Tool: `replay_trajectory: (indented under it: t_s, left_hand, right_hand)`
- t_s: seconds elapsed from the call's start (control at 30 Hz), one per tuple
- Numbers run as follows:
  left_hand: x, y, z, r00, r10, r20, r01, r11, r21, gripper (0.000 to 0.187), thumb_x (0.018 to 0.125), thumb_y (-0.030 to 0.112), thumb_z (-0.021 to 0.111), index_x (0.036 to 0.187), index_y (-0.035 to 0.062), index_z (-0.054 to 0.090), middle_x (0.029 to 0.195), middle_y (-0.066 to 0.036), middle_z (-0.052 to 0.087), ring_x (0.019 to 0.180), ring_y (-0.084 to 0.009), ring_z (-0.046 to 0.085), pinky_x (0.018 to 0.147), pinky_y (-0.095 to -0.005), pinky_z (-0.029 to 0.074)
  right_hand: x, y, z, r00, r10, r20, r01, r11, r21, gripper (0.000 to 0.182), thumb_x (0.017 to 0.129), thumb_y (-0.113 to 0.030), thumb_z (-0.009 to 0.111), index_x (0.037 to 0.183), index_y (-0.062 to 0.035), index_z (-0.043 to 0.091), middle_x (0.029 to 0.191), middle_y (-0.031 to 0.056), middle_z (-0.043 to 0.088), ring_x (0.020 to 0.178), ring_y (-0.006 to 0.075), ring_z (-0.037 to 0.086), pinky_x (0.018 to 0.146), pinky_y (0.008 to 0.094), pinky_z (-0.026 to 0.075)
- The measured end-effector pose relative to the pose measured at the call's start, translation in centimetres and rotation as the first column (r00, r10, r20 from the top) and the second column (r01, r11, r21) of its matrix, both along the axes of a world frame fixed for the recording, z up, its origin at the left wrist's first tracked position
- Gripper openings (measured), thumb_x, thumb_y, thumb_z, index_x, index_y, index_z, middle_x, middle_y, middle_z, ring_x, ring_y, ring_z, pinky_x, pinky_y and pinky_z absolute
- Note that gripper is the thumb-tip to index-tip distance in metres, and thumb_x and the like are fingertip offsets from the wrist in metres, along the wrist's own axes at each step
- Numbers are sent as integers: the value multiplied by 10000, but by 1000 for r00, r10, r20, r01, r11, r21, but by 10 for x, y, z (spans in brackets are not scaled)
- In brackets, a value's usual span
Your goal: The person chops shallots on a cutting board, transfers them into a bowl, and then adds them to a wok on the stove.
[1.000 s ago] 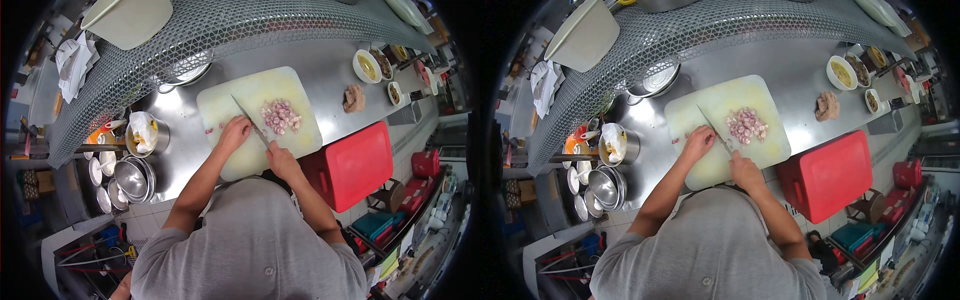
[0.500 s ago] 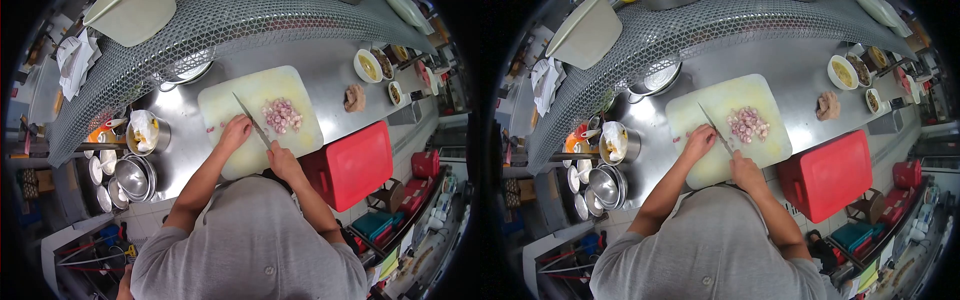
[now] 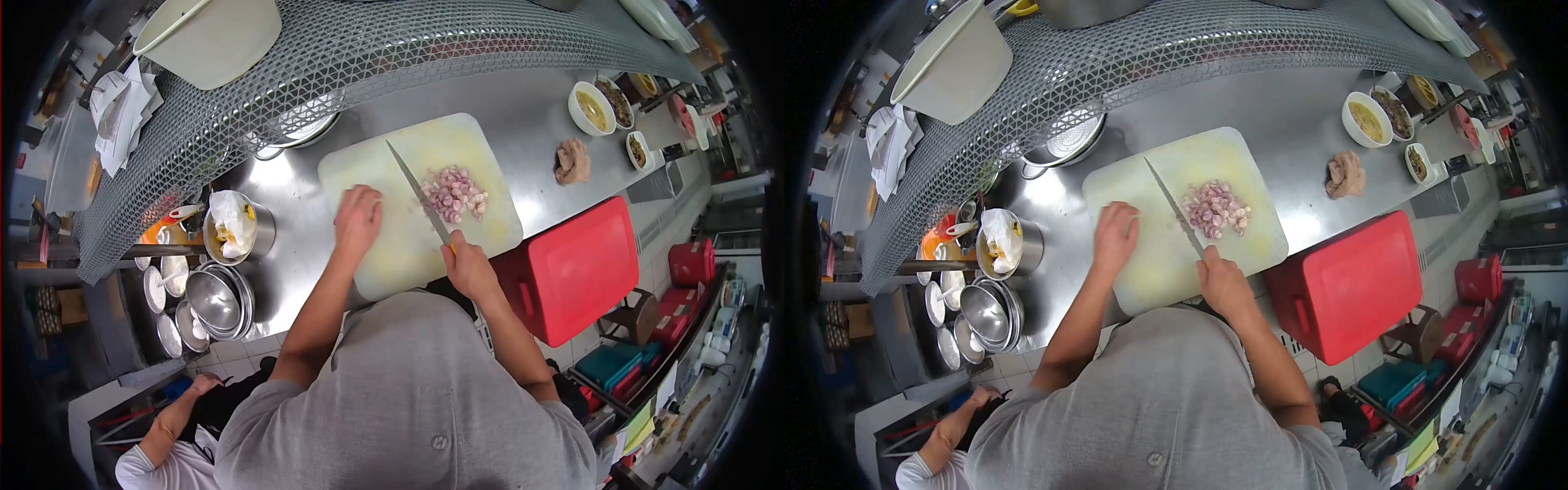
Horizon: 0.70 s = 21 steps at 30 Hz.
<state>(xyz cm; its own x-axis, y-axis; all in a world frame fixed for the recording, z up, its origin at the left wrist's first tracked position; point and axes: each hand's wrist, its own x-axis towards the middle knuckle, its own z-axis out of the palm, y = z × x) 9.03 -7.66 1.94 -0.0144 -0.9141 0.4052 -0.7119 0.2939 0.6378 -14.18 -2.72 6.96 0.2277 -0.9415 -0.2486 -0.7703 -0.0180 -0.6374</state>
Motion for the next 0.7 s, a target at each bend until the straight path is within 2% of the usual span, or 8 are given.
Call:
replay_trajectory:
  t_s: [0.03,0.07,0.13,0.17,0.27,0.37,0.53,0.7]
  left_hand:
    - [7,2,5,987,156,43,-157,987,16,109,782,-9,644,882,23,671,951,-114,616,896,-332,589,804,-421,504]
    - [16,3,-3,987,155,44,-156,988,19,109,782,-9,644,882,23,671,951,-114,616,896,-332,589,804,-421,504]
    - [30,4,-26,988,54,146,-86,970,229,135,783,-25,633,905,18,672,981,-141,617,922,-361,585,840,-425,490]
    - [29,5,-32,987,60,147,-92,970,226,135,783,-25,633,905,18,672,981,-141,617,922,-361,585,840,-425,490]
    - [8,7,-43,991,-129,-28,131,983,126,133,779,-40,637,894,21,663,946,-139,610,906,-349,593,803,-433,495]
    - [-20,11,-33,961,-231,-153,258,946,195,110,774,-12,669,878,20,651,923,-124,602,878,-326,601,777,-417,503]
    - [-23,11,-38,966,-195,-169,218,968,127,125,749,-21,693,859,18,649,894,-113,588,874,-317,601,775,-404,501]
    - [-20,13,-31,974,-215,-72,220,973,66,132,767,-51,675,883,4,647,927,-121,603,890,-320,606,778,-388,507]
  right_hand:
    - [1,1,-3,1000,-5,-22,5,1000,-3,233,979,-215,519,1036,-3,443,801,324,636,799,535,604,731,607,462]
    - [1,3,-8,999,-7,-43,7,1000,-5,235,980,-218,517,1034,-1,444,801,320,638,797,531,606,728,604,466]
    - [-1,5,-22,997,14,-73,-13,1000,9,236,981,-219,514,1032,0,444,801,318,638,793,530,607,725,603,468]
    - [-2,3,-27,994,33,-102,-31,999,16,237,981,-221,512,1029,1,444,802,317,638,789,529,607,722,603,471]
    - [2,6,-17,995,30,-90,-32,999,-19,238,983,-224,503,1028,2,447,814,312,641,803,527,610,728,601,474]
    - [4,3,-28,989,14,-148,-11,1000,20,238,985,-231,499,1027,-2,450,831,313,643,818,522,615,741,600,476]
    - [6,4,-25,991,65,-115,-60,997,46,242,990,-240,491,1030,-5,453,840,314,642,822,513,622,749,595,483]
    - [9,8,-18,985,108,-136,-99,992,72,240,992,-239,486,1031,-4,455,850,310,644,818,509,626,752,589,489]
